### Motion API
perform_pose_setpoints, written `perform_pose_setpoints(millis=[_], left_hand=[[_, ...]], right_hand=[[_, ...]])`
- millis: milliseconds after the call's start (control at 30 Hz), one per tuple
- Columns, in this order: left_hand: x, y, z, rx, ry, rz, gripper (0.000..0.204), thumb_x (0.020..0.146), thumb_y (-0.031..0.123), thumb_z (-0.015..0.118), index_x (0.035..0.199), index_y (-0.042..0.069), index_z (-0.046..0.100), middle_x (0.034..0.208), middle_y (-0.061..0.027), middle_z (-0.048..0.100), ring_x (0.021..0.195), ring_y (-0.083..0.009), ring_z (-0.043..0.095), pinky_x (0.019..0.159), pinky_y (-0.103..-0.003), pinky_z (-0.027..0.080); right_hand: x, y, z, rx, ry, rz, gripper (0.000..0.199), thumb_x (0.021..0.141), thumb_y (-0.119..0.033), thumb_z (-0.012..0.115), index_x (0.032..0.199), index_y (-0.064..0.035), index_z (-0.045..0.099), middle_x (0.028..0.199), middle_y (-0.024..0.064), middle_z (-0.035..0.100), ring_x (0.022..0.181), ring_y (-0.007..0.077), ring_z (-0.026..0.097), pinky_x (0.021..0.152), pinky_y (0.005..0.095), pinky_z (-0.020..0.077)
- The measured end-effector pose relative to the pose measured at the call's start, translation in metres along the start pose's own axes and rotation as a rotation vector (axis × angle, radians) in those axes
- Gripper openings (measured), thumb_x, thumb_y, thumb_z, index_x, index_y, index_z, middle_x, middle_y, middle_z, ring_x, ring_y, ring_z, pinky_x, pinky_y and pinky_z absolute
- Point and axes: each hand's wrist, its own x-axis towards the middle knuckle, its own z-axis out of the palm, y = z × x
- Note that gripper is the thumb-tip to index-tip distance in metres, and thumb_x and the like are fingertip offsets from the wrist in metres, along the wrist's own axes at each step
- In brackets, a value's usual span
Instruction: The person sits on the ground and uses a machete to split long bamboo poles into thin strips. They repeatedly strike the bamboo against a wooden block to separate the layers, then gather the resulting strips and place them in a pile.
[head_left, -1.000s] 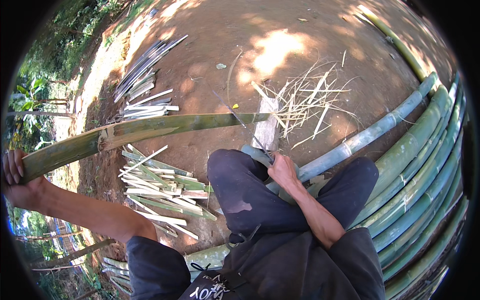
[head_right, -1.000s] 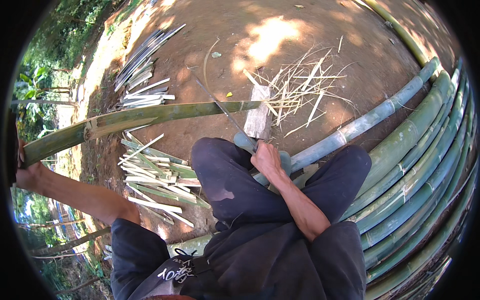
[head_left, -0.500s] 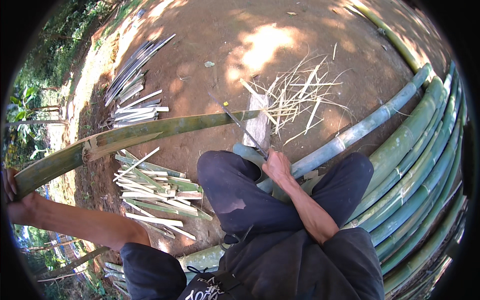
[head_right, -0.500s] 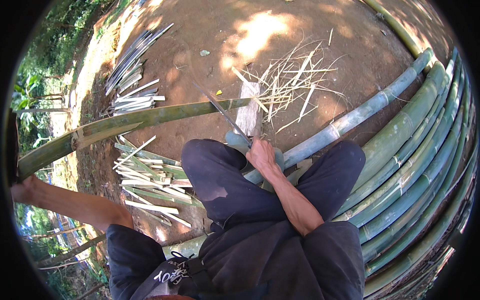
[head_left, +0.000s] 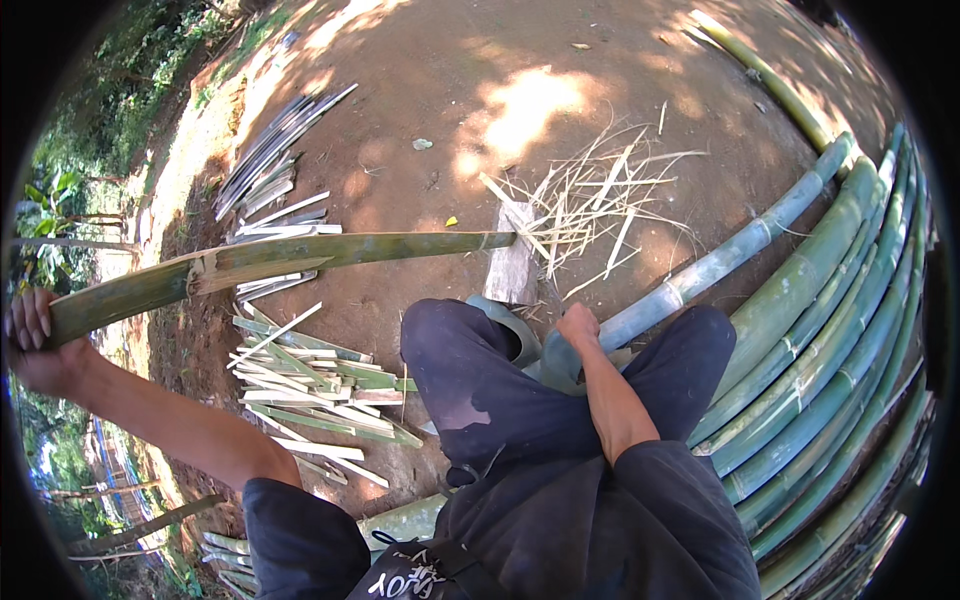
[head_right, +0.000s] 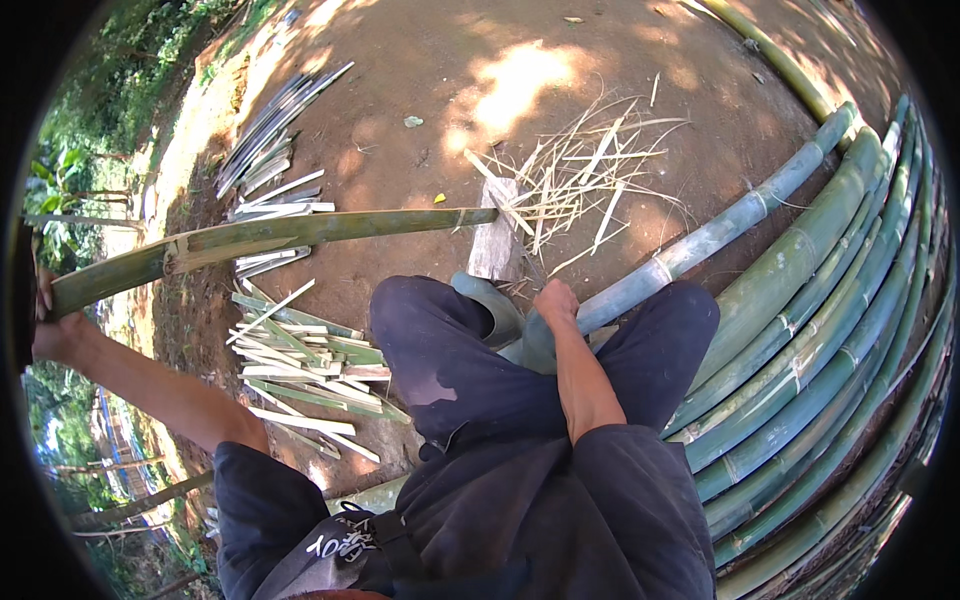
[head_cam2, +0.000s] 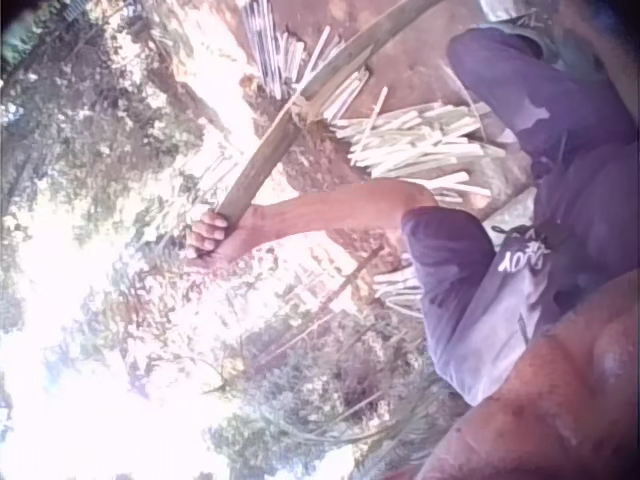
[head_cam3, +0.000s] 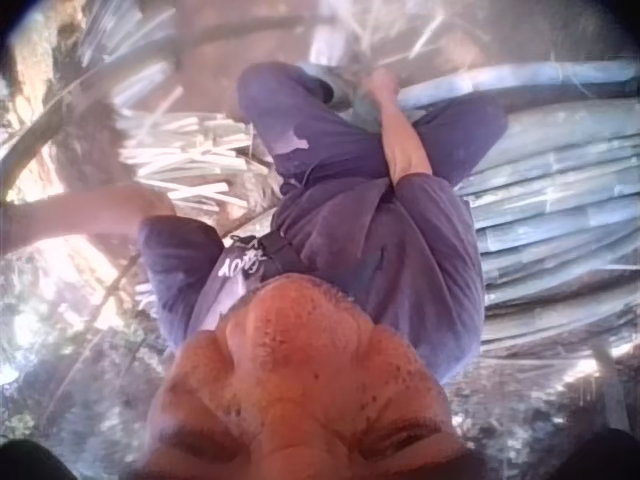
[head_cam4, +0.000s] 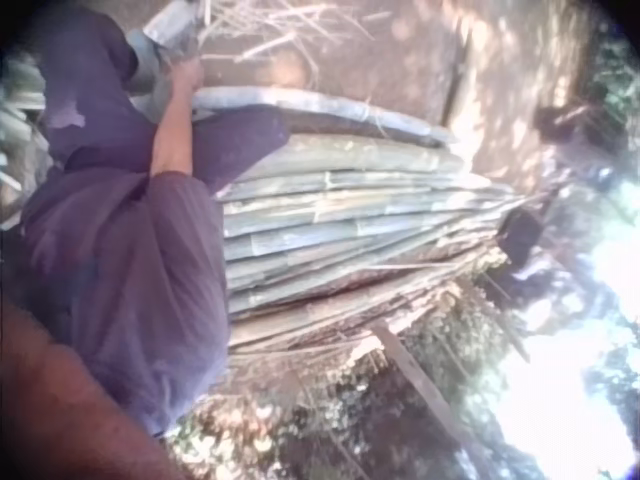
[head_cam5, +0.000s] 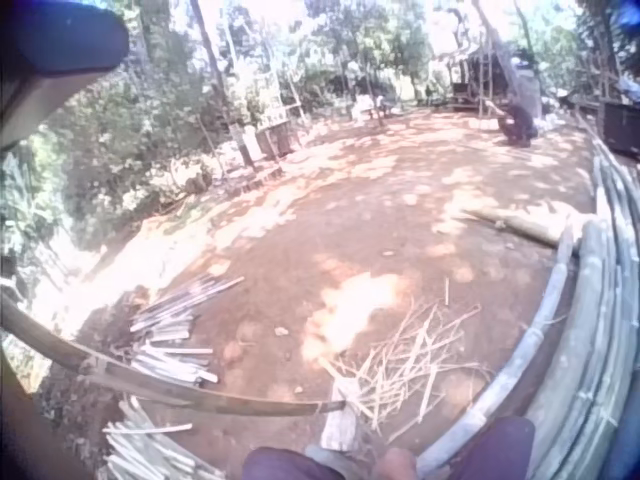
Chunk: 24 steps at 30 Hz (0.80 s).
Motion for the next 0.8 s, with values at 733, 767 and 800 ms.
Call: perform_pose_setpoints(millis=[733, 767, 800], left_hand=[[-0.058, 0.036, 0.100, -0.146, 0.024, 0.063, 0.022, 0.097, 0.019, 0.051, 0.079, 0.006, 0.046, 0.061, 0.0024, 0.037, 0.049, -0.0067, 0.036, 0.045, -0.023, 0.033], [-0.059, 0.036, 0.099, -0.111, 0.037, 0.063, 0.023, 0.097, 0.019, 0.050, 0.079, 0.006, 0.046, 0.062, 0.0022, 0.037, 0.050, -0.0073, 0.036, 0.046, -0.024, 0.033], [-0.062, 0.037, 0.099, -0.096, 0.049, 0.068, 0.023, 0.097, 0.020, 0.050, 0.079, 0.007, 0.045, 0.062, 0.0022, 0.036, 0.050, -0.0074, 0.035, 0.046, -0.024, 0.033]], right_hand=[[-0.305, -0.171, -0.116, 0.322, -0.029, -1.101, 0.025, 0.073, -0.009, 0.069, 0.091, 0.0002, 0.055, 0.067, 0.0231, 0.062, 0.065, 0.0421, 0.064, 0.059, 0.0492, 0.0494], [-0.309, -0.167, -0.113, 0.335, 0.009, -1.117, 0.023, 0.073, -0.007, 0.068, 0.090, 0.0002, 0.055, 0.065, 0.0222, 0.061, 0.063, 0.0414, 0.063, 0.058, 0.0480, 0.0486], [-0.314, -0.163, -0.110, 0.349, 0.046, -1.134, 0.020, 0.073, -0.006, 0.068, 0.089, 0.0002, 0.055, 0.064, 0.0213, 0.060, 0.062, 0.0408, 0.063, 0.056, 0.0469, 0.0477]])
